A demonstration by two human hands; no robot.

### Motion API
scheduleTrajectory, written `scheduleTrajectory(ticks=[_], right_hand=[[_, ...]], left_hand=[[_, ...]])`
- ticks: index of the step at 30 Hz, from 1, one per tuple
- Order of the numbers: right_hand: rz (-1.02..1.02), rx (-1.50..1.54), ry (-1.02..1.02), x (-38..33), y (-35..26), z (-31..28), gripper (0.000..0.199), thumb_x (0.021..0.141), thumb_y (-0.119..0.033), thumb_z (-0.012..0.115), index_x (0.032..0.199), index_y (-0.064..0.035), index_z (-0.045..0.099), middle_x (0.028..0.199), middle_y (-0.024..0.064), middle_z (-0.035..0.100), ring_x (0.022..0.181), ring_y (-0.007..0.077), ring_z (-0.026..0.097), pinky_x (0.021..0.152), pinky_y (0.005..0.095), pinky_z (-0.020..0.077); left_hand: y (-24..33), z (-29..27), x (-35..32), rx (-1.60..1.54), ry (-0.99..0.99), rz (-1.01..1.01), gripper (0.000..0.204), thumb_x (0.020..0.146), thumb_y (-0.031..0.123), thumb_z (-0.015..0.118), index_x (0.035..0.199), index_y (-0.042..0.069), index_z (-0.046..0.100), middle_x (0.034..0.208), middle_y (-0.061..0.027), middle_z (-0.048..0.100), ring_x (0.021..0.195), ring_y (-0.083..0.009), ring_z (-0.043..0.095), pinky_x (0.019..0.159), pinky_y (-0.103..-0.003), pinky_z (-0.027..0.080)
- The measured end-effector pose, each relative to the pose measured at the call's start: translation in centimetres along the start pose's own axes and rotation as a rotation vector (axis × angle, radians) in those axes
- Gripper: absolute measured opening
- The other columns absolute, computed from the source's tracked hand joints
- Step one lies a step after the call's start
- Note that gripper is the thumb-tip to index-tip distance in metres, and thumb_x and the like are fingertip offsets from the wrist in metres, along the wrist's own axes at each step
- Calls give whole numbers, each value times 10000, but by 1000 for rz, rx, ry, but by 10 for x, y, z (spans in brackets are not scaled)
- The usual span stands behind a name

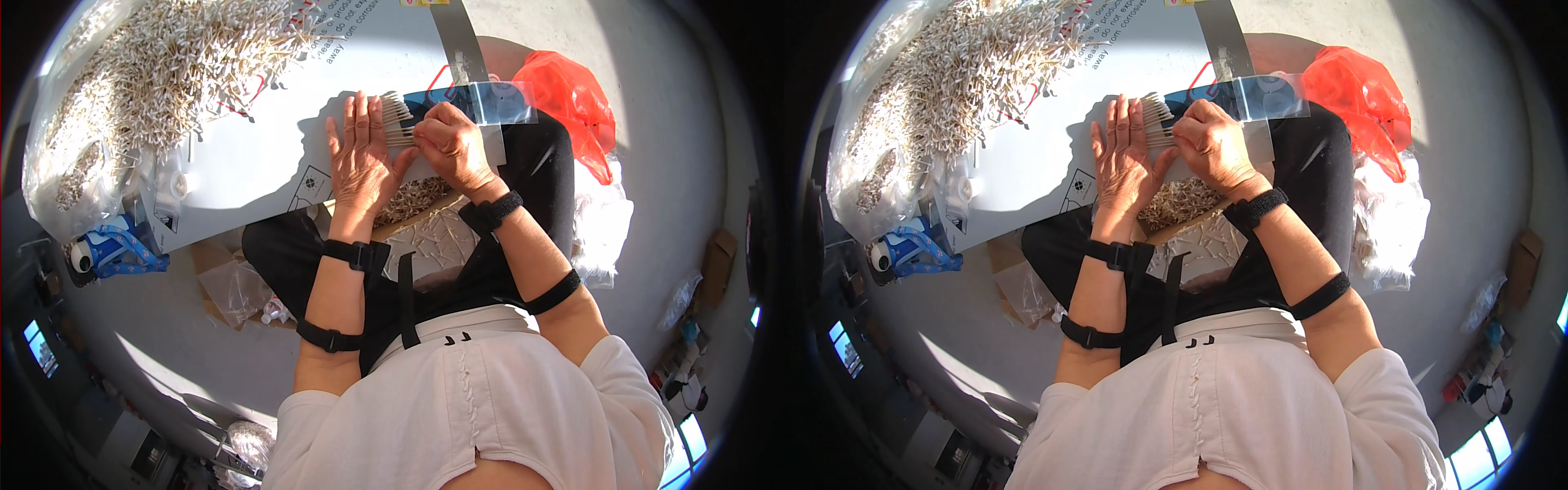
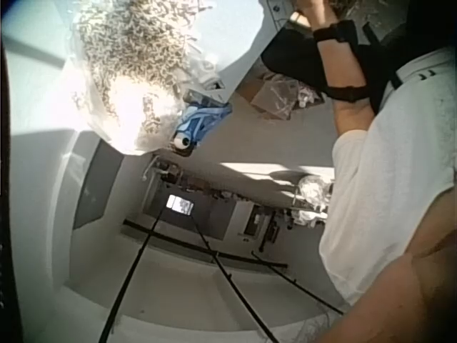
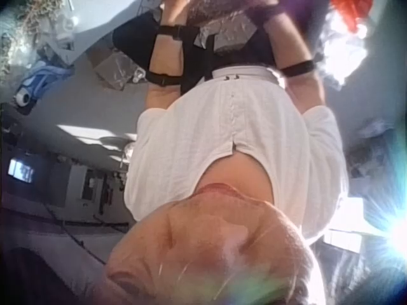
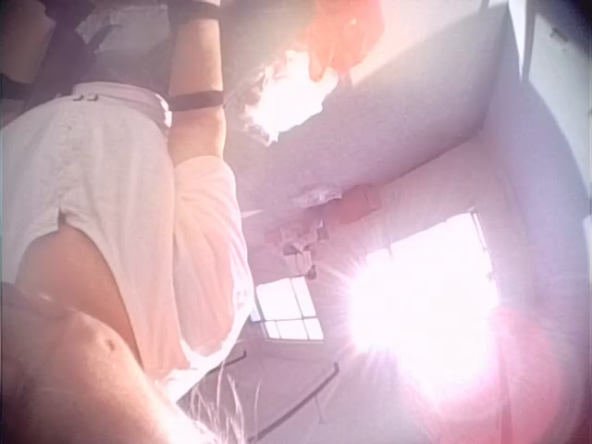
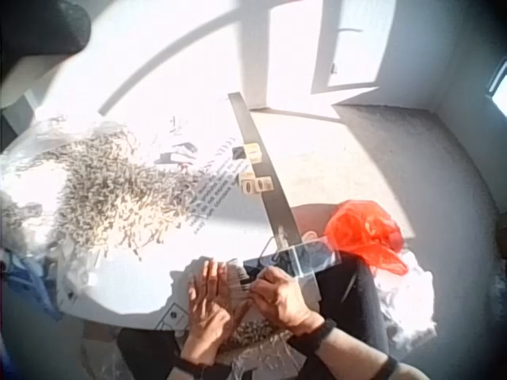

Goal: Organizing and packaging cotton swabs into bundles at a manufacturing workstation.

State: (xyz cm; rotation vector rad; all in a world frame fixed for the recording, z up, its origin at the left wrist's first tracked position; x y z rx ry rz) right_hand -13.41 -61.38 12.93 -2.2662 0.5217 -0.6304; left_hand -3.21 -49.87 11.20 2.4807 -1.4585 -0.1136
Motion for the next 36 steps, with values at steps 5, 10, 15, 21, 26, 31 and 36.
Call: scheduleTrajectory(ticks=[5, 10, 15, 21, 26, 31, 36], right_hand=[[14, -28, 34, 1, 1, 1, 109, 743, -75, 718, 851, -73, 706, 831, 61, 599, 811, 261, 632, 697, 364, 537], [58, -4, 50, 6, 1, 2, 134, 751, -74, 724, 884, -86, 721, 831, 59, 600, 810, 256, 633, 706, 360, 541], [65, -33, 72, 16, 2, 6, 130, 763, -76, 726, 892, -96, 727, 822, 52, 596, 803, 245, 633, 703, 352, 543], [60, -54, 76, 17, 4, 9, 120, 767, -81, 723, 886, -100, 724, 807, 53, 586, 799, 244, 632, 704, 350, 542], [29, -64, 37, 17, 5, 10, 106, 776, -86, 716, 881, -97, 719, 814, 58, 587, 804, 252, 633, 702, 356, 540], [47, -72, 85, 22, 5, 9, 107, 785, -90, 713, 891, -97, 723, 818, 57, 589, 796, 251, 634, 694, 353, 540], [46, -104, 86, 23, 6, 11, 111, 791, -97, 712, 900, -102, 728, 818, 55, 591, 788, 246, 636, 690, 348, 540]], left_hand=[[0, 1, 0, 13, 3, 0, 968, 862, 679, 502, 1534, 47, 208, 1606, -128, 188, 1496, -267, 153, 1193, -544, 107], [-1, 3, 0, 2, 10, -5, 947, 870, 674, 494, 1533, 55, 221, 1606, -125, 192, 1494, -269, 161, 1188, -551, 113], [-1, 3, -1, 7, 62, 21, 902, 884, 633, 514, 1520, 47, 258, 1585, -159, 240, 1472, -308, 227, 1164, -576, 161], [0, 2, 0, 8, 70, 26, 893, 883, 614, 534, 1515, 43, 269, 1579, -159, 251, 1469, -307, 235, 1161, -574, 170], [-1, 1, 0, 1, 76, 21, 897, 874, 606, 554, 1516, 46, 270, 1577, -154, 258, 1468, -304, 240, 1161, -573, 172], [0, 1, -1, -6, 72, 16, 904, 866, 612, 564, 1517, 55, 274, 1578, -146, 260, 1468, -299, 243, 1163, -573, 170], [0, 1, 0, 0, 64, 14, 902, 870, 617, 558, 1516, 55, 276, 1580, -147, 257, 1469, -298, 240, 1164, -573, 167]])
Point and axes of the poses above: each hand's wrist, its own x-axis towards the middle knuckle, its own z-axis out of the palm, y = z × x, the point moved 4 cm from there along x, towards the middle knuckle
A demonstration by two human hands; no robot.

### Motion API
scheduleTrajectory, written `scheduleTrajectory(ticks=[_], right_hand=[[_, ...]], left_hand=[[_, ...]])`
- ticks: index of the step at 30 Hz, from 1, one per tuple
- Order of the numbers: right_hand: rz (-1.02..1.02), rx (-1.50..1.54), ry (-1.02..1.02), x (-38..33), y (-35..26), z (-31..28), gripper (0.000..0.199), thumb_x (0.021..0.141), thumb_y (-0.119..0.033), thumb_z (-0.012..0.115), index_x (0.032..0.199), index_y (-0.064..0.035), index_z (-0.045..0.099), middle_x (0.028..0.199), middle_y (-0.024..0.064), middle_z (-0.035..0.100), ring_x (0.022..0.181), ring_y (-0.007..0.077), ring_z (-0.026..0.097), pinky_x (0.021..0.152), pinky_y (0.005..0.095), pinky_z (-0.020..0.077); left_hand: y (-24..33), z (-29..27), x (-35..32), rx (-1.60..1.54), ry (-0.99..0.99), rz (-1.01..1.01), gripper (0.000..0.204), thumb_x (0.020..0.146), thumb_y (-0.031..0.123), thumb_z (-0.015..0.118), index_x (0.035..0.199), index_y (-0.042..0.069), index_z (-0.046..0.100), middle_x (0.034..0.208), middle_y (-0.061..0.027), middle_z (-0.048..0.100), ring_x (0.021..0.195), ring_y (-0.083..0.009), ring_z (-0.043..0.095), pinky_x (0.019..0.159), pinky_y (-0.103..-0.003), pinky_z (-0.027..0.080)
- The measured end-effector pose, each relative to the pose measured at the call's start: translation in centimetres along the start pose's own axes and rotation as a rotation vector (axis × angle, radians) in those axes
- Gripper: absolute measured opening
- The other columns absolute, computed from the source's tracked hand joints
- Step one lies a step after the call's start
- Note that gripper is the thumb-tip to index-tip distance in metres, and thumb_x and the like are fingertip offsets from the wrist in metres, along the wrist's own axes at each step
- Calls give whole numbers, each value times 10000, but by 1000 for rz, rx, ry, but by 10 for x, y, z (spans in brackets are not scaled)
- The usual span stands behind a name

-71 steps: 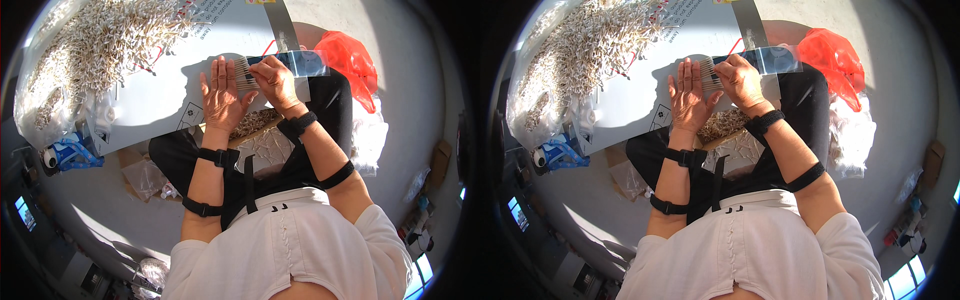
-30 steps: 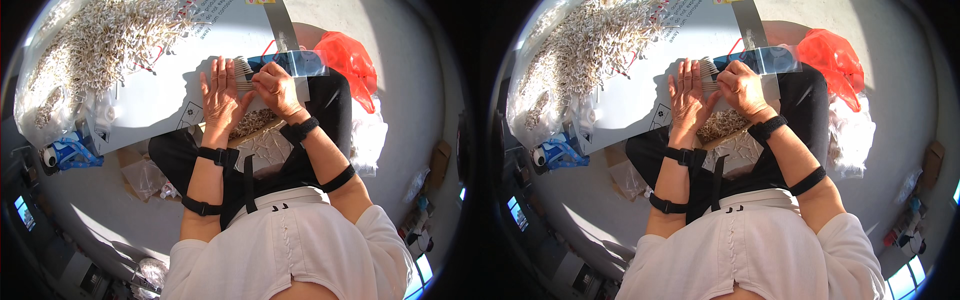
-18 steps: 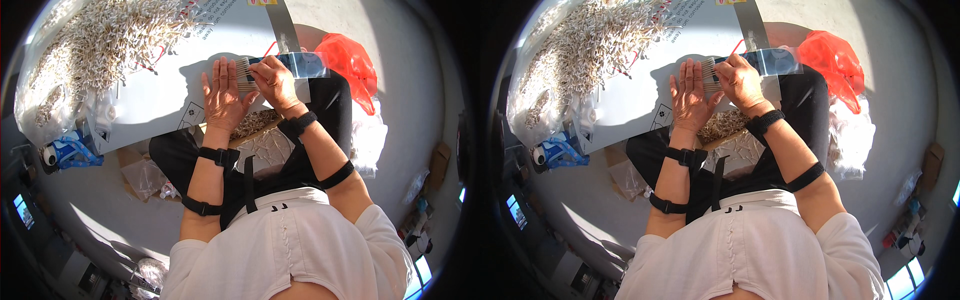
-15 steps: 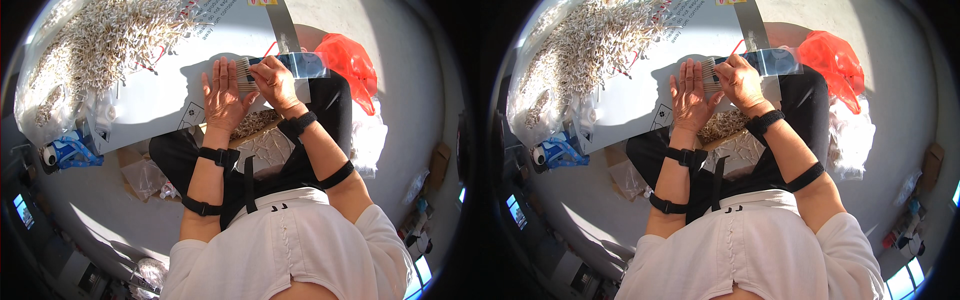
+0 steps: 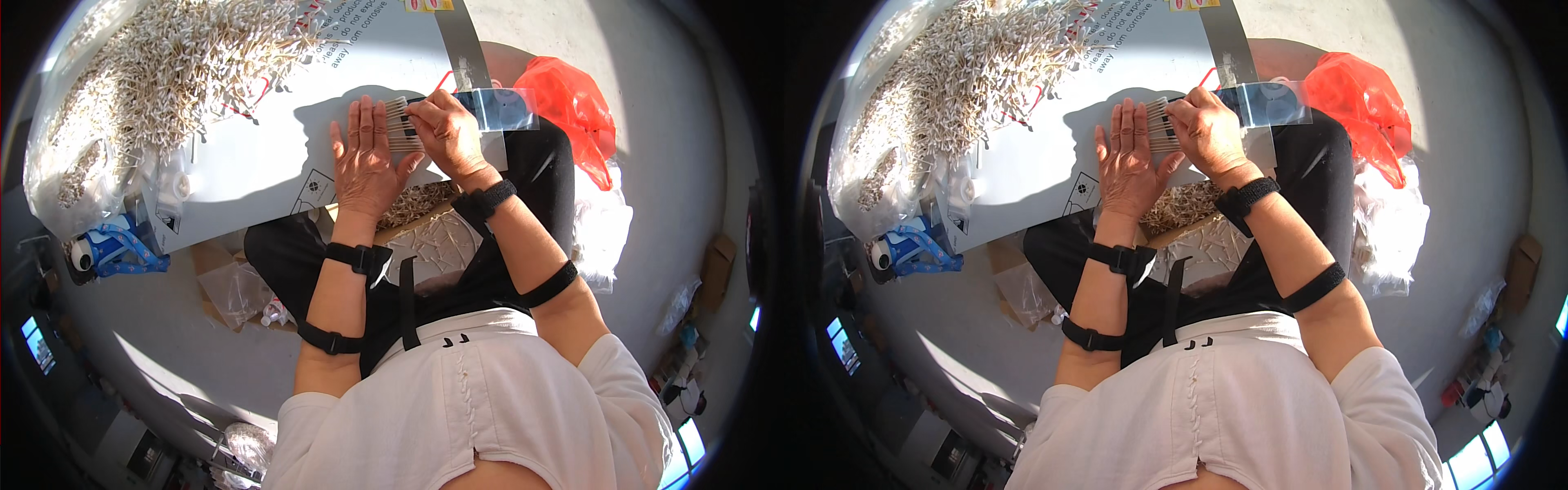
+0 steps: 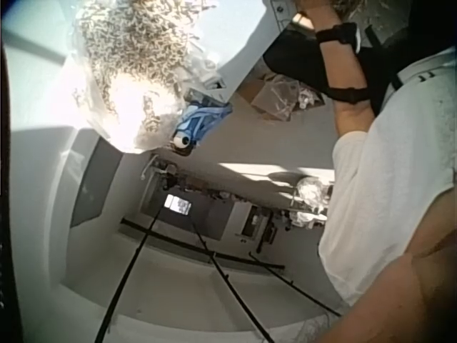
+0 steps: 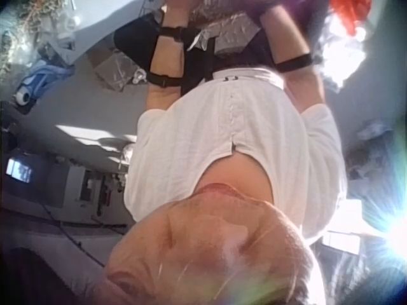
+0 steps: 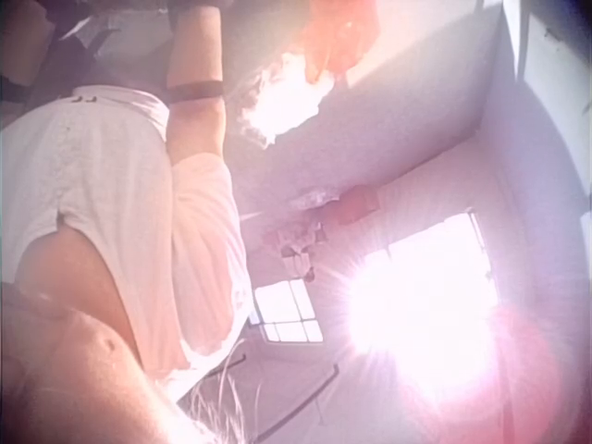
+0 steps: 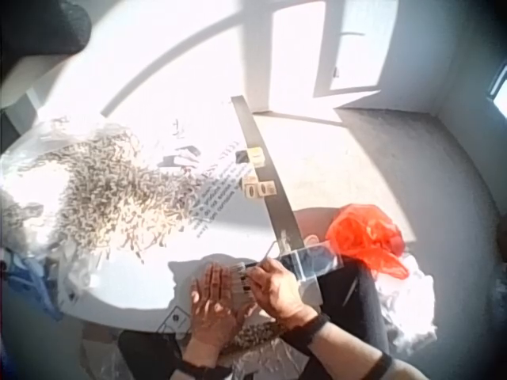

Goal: Organizing and packaging cotton swabs into bundles at a manufacturing workstation.

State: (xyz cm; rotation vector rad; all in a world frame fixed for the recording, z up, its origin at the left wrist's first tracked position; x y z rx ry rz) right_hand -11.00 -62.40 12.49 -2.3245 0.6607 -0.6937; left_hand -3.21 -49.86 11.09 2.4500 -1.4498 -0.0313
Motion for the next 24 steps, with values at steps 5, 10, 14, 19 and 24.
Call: scheduleTrajectory(ticks=[5, 10, 14, 19, 24], right_hand=[[-7, -26, -1, -1, 1, 1, 89, 798, -114, 709, 885, -110, 730, 811, 52, 592, 789, 242, 638, 696, 347, 542], [1, 6, -31, -1, 1, 0, 84, 801, -113, 706, 882, -107, 725, 818, 59, 596, 785, 253, 640, 705, 354, 541], [53, 45, -33, 7, 1, 1, 92, 812, -111, 693, 901, -104, 717, 826, 67, 600, 790, 271, 640, 707, 364, 540], [14, -2, -46, 17, 2, 2, 102, 821, -123, 683, 915, -104, 717, 837, 69, 605, 799, 280, 642, 704, 363, 541], [33, 15, -108, 21, 5, 7, 102, 809, -130, 686, 902, -107, 721, 861, 74, 611, 820, 286, 645, 719, 370, 541]], left_hand=[[0, 0, 0, 0, 5, 4, 898, 872, 615, 556, 1516, 55, 278, 1578, -149, 260, 1469, -297, 241, 1165, -569, 167], [0, 0, -1, 3, -27, -16, 909, 871, 635, 530, 1517, 49, 275, 1589, -127, 238, 1486, -268, 193, 1188, -545, 125], [0, -1, -1, -33, -22, -22, 903, 869, 606, 561, 1520, 55, 267, 1581, -143, 259, 1475, -295, 224, 1178, -550, 130], [1, -1, 0, -19, -28, -22, 895, 876, 619, 538, 1521, 59, 268, 1588, -140, 245, 1481, -293, 208, 1185, -537, 111], [0, -1, -1, -24, -29, -23, 887, 882, 622, 524, 1523, 65, 267, 1594, -136, 233, 1484, -288, 199, 1186, -535, 107]])
Point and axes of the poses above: each hand's wrist, its own x-axis towards the middle knuckle, its own z-axis out of the palm, y = z × x, the point moved 4 cm from there along x, towards the middle knuckle
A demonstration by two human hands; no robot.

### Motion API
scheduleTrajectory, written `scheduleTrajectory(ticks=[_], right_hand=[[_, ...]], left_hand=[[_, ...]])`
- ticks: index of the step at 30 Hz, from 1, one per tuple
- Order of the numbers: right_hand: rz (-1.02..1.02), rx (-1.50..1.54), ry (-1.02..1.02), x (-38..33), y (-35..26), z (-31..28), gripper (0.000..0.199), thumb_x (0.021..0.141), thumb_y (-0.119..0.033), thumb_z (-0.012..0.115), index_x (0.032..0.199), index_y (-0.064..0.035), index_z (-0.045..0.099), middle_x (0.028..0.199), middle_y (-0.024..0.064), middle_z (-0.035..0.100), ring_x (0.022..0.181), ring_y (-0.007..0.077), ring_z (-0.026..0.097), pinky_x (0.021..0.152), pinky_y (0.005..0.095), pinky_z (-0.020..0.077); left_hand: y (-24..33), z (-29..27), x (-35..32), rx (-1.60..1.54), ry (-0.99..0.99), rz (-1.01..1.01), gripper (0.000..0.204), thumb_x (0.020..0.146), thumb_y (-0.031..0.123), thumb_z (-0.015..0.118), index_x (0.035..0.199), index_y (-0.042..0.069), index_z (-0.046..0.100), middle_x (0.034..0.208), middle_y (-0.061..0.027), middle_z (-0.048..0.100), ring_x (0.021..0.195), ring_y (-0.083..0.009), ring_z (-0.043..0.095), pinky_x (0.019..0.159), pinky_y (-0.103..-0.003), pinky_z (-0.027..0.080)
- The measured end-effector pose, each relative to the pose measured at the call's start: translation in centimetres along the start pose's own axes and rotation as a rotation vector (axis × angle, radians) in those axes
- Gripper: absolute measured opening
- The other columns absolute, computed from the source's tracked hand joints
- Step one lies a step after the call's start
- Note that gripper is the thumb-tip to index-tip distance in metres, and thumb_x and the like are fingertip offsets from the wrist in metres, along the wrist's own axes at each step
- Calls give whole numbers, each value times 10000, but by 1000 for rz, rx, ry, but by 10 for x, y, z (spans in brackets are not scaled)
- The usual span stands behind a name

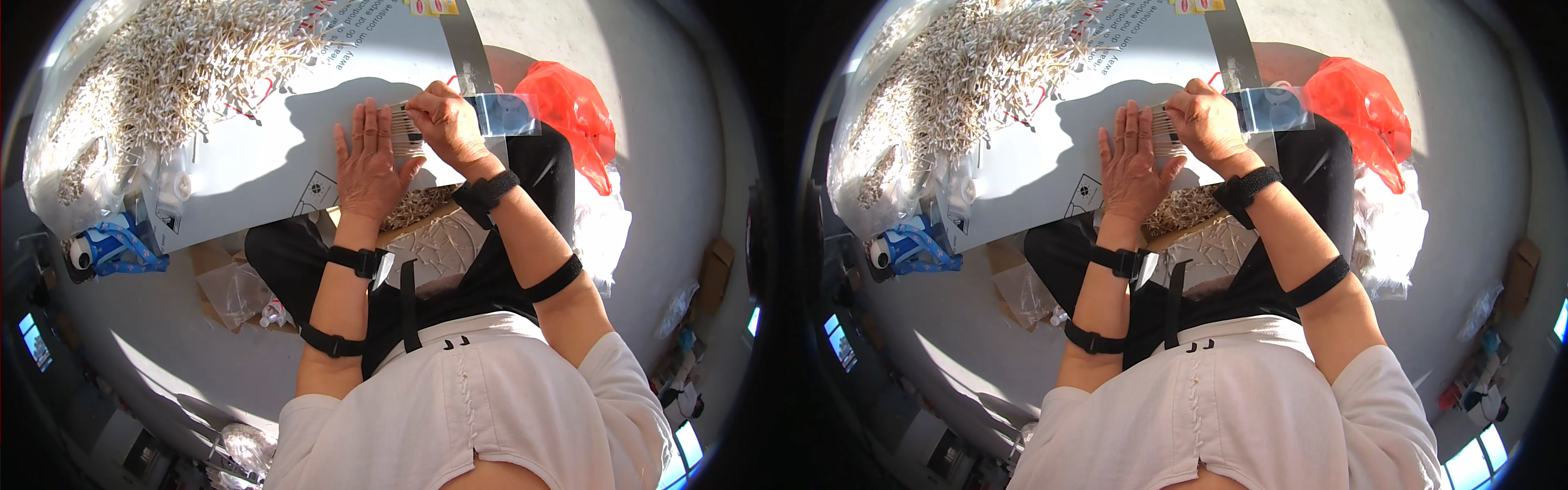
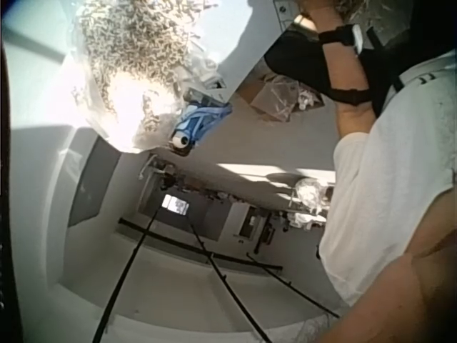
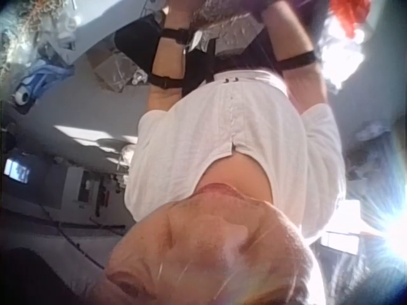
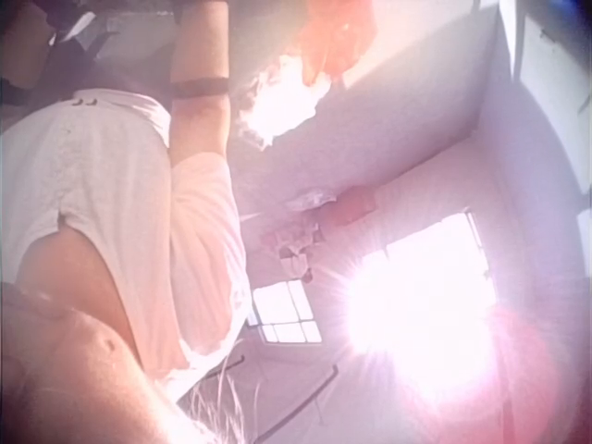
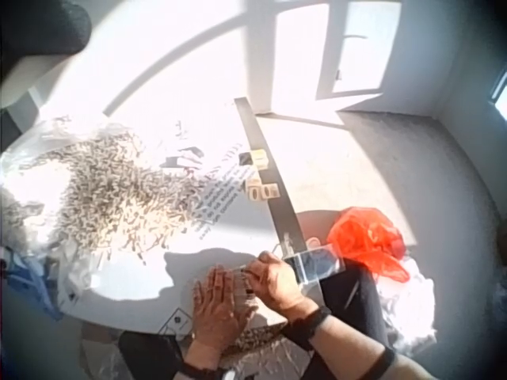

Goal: Organizing and packaging cotton swabs into bundles at a manufacturing workstation.

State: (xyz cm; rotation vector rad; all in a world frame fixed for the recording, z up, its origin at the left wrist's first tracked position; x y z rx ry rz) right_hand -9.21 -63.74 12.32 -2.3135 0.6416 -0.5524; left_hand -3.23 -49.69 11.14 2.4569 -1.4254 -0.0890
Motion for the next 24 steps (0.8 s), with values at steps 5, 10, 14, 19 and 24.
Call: scheduleTrajectory(ticks=[5, 10, 14, 19, 24], right_hand=[[-123, -55, -44, 31, 7, 3, 97, 798, -124, 687, 893, -105, 700, 869, 75, 614, 849, 277, 641, 734, 372, 523], [-141, -119, -117, 66, 16, 1, 116, 811, -130, 678, 927, -124, 688, 883, 81, 600, 843, 274, 639, 754, 377, 522], [-247, 55, -353, 32, 5, -19, 567, 710, -120, 787, 1253, -154, 627, 1093, 93, 565, 1026, 281, 591, 879, 385, 510], [-240, -68, -261, -23, 4, -26, 745, 614, -154, 840, 1308, -101, 575, 1095, 104, 548, 1058, 302, 550, 913, 397, 486], [-181, -87, -166, -21, 4, -24, 635, 658, -140, 815, 1257, -88, 610, 1040, 99, 560, 985, 287, 576, 859, 390, 503]], left_hand=[[1, 0, 0, 0, -19, 12, 846, 905, 585, 514, 1527, 70, 261, 1603, -134, 211, 1487, -283, 191, 1185, -534, 98], [1, 1, 2, -10, -14, 33, 782, 941, 514, 495, 1534, 74, 239, 1608, -127, 202, 1487, -282, 191, 1184, -533, 98], [-5, 2, -2, -2, -28, 11, 749, 957, 487, 477, 1535, 77, 236, 1608, -123, 202, 1487, -284, 192, 1184, -536, 99], [-2, -1, 1, -12, -50, 8, 737, 981, 526, 391, 1543, 83, 214, 1606, -127, 202, 1487, -290, 186, 1190, -544, 86], [-1, 2, 3, 10, -74, 12, 773, 968, 574, 366, 1547, 88, 202, 1613, -129, 180, 1493, -293, 160, 1191, -546, 82]])
Point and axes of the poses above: each hand's wrist, its own x-axis towards the middle knuckle, its own z-axis out of the palm, y = z × x, the point moved 4 cm from there along x, towards the middle knuckle
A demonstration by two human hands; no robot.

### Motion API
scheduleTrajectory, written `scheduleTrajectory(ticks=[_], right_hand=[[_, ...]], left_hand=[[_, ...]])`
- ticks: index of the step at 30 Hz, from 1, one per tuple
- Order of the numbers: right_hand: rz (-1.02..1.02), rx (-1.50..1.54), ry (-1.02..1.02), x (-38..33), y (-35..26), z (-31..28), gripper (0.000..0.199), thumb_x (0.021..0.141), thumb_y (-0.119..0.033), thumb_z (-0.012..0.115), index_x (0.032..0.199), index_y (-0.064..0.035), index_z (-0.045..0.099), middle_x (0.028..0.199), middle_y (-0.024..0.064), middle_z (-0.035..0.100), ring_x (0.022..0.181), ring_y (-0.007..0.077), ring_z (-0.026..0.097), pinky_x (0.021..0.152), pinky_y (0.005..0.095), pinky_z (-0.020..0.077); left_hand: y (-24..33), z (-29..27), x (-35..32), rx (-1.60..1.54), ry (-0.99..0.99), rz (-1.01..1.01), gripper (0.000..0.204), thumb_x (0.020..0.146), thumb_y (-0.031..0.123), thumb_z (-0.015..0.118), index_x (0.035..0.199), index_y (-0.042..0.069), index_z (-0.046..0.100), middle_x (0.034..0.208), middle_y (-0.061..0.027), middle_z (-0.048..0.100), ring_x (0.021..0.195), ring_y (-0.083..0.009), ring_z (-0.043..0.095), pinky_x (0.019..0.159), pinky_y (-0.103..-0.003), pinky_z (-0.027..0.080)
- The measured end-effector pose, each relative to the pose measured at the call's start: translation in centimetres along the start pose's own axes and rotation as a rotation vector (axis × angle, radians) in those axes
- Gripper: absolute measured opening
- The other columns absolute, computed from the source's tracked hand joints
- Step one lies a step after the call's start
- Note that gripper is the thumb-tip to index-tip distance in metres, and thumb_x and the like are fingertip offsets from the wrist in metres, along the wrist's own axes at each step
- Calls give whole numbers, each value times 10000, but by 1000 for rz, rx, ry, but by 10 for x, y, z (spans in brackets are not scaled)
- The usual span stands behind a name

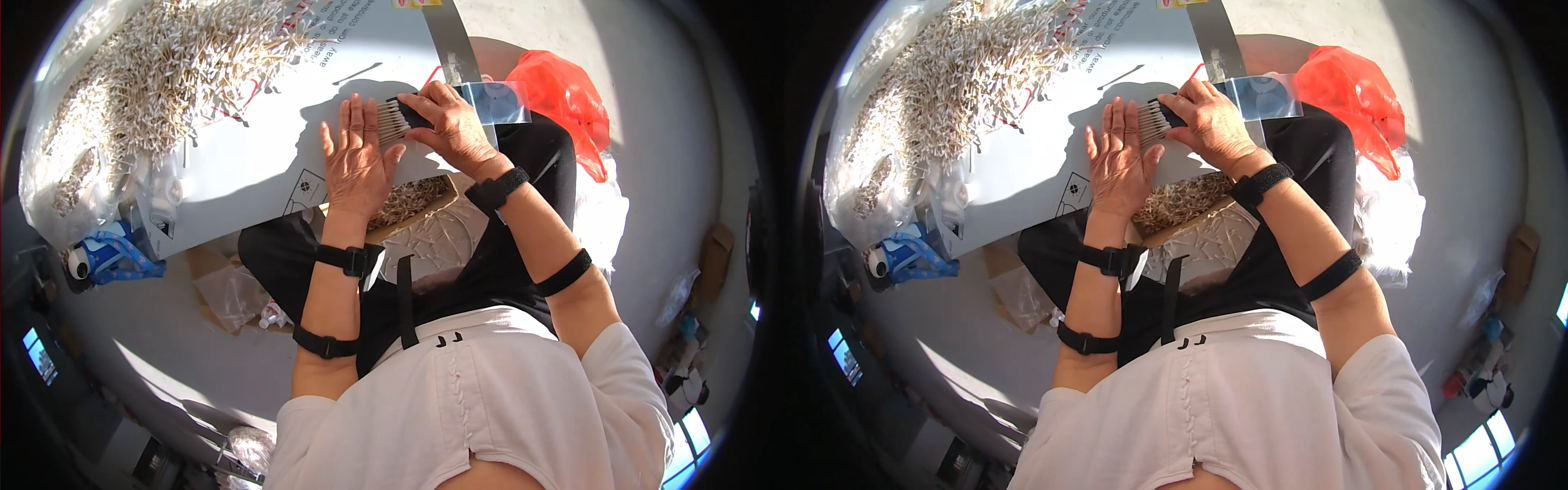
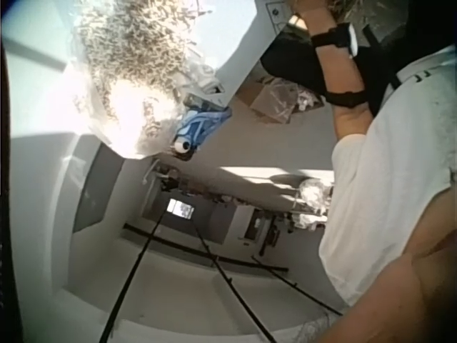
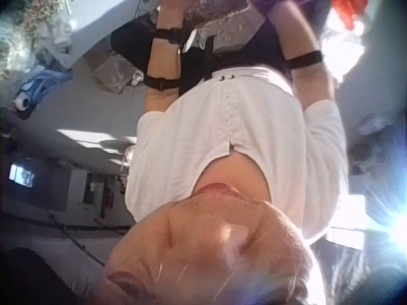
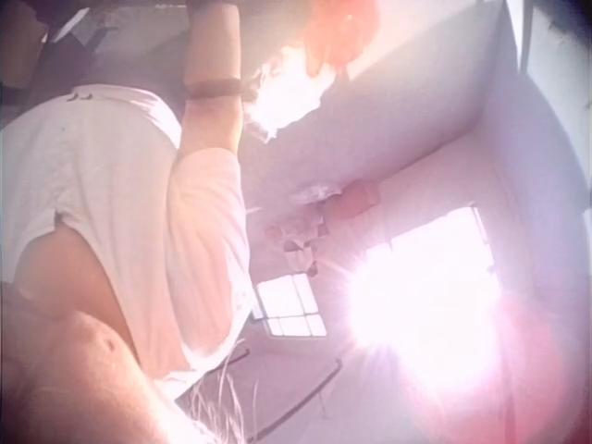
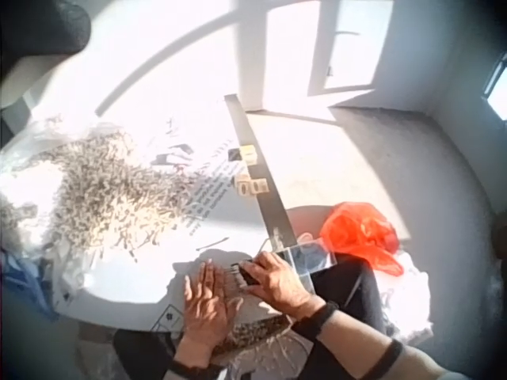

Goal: Organizing and packaging cotton swabs into bundles at a manufacturing workstation.

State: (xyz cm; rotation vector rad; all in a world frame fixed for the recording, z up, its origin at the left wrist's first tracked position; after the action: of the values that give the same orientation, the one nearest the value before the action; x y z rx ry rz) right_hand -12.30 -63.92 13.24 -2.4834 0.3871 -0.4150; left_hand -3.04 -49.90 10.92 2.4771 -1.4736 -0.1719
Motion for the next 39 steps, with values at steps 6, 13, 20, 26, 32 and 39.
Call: scheduleTrajectory(ticks=[6, 13, 20, 26, 32, 39], right_hand=[[35, 48, 155, -10, -17, 1, 466, 687, -126, 800, 1133, -82, 671, 962, 79, 568, 954, 260, 596, 831, 354, 526], [-82, -51, 226, -21, -18, 17, 68, 801, -96, 640, 849, -85, 687, 841, 71, 603, 811, 264, 637, 637, 380, 524], [490, 94, -50, 11, -4, 17, 64, 718, -113, 700, 746, -81, 653, 713, 86, 653, 700, 279, 661, 614, 373, 516], [167, 340, 318, 8, -11, 8, 359, 794, -26, 611, 1151, -60, 601, 1220, 154, 609, 1084, 373, 611, 911, 402, 514], [96, 662, 247, 0, -38, 45, 542, 1022, -268, 485, 1503, -70, 331, 1579, 182, 230, 1463, 348, 237, 1176, 431, 225], [382, 395, 488, -14, 3, -10, 263, 795, -55, 695, 1028, -16, 578, 1112, 173, 583, 1001, 349, 629, 848, 399, 526]], left_hand=[[-1, 3, -3, 29, -16, -20, 771, 968, 590, 355, 1553, 116, 193, 1617, -122, 166, 1495, -290, 151, 1192, -547, 78], [3, -4, -1, -11, 2, 1, 773, 958, 566, 424, 1558, 147, 175, 1615, -117, 166, 1497, -295, 144, 1191, -546, 86], [3, 1, -3, 45, 7, 5, 800, 950, 547, 463, 1557, 118, 166, 1615, -143, 152, 1495, -300, 153, 1177, -571, 85], [5, -1, -1, 6, 5, -2, 789, 952, 532, 470, 1552, 107, 186, 1607, -149, 187, 1495, -303, 156, 1180, -568, 76], [3, 4, -1, 123, -23, -24, 742, 928, 375, 548, 1535, 87, 236, 1600, -160, 205, 1492, -294, 173, 1179, -555, 97], [11, 5, 2, 72, 21, 11, 802, 936, 475, 509, 1542, 58, 190, 1599, -170, 187, 1493, -315, 152, 1182, -554, 90]])
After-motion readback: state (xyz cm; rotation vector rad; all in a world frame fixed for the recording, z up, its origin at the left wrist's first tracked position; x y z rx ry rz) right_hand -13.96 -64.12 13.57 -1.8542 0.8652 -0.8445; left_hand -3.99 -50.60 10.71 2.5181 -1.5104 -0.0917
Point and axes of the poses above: each hand's wrist, its own x-axis towards the middle knuckle, its own z-axis out of the palm, y = z × x, the point moved 4 cm from there along x, towards the middle knuckle
